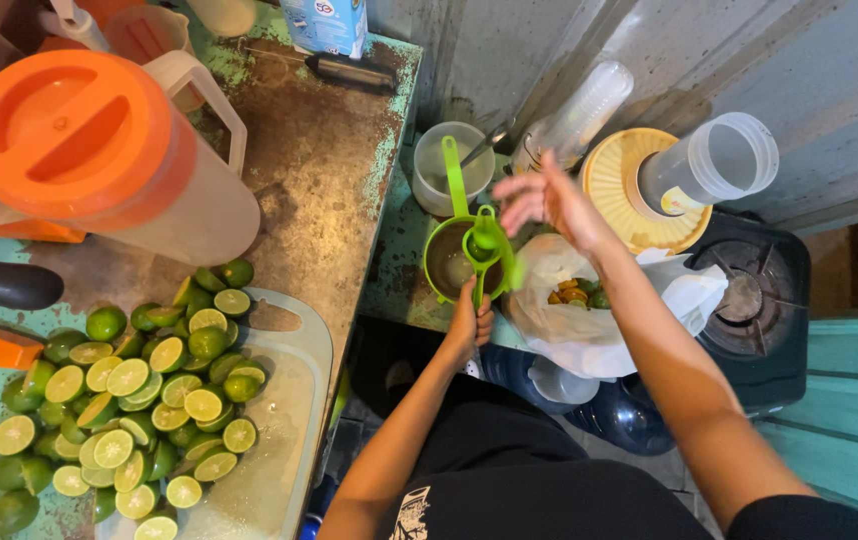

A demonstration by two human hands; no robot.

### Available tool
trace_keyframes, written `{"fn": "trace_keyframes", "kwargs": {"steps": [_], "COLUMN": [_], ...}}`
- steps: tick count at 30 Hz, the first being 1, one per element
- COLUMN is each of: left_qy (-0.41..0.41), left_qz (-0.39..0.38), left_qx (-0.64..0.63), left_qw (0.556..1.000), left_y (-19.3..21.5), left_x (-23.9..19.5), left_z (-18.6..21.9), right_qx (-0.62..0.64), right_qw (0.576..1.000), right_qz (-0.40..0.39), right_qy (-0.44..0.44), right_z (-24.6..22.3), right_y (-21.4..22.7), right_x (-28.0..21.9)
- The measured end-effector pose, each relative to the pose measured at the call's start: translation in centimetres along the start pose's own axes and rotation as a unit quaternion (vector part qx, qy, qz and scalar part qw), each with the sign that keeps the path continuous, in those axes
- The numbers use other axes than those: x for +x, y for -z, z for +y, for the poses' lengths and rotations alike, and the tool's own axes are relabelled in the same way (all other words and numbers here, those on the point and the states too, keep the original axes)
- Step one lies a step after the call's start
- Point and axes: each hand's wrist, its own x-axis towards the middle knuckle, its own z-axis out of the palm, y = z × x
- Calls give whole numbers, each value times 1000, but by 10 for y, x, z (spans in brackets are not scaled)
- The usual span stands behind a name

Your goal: The person uses a green manual citrus press to squeeze lime halves over a small bowl. They repeatedly pick up lime halves from a cutting board, press them to extract juice, and discard the squeezed peels into a white plastic bag.

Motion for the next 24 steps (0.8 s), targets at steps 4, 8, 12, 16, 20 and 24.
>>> {"fn": "trace_keyframes", "kwargs": {"steps": [4, 8, 12, 16, 20, 24], "left_qy": [-33, -89, -232, -169, -125, -53], "left_qz": [42, 106, 141, 121, 66, 76], "left_qx": [28, 105, 253, 155, 71, 66], "left_qw": [998, 985, 929, 966, 987, 994], "left_y": [8, 15, 15, 23, 25, 25], "left_x": [4, 10, 23, 32, 32, 26], "left_z": [0, -10, -26, -35, -40, -39], "right_qx": [23, 212, 161, 296, 275, 232], "right_qw": [955, 839, 850, 841, 843, 846], "right_qz": [237, 218, 145, 83, 169, 223], "right_qy": [-176, -451, -481, -446, -431, -425], "right_z": [28, 41, 61, 80, 114, 167], "right_y": [14, 16, -15, -27, -14, 6], "right_x": [-5, 3, -1, -4, 2, 6]}}
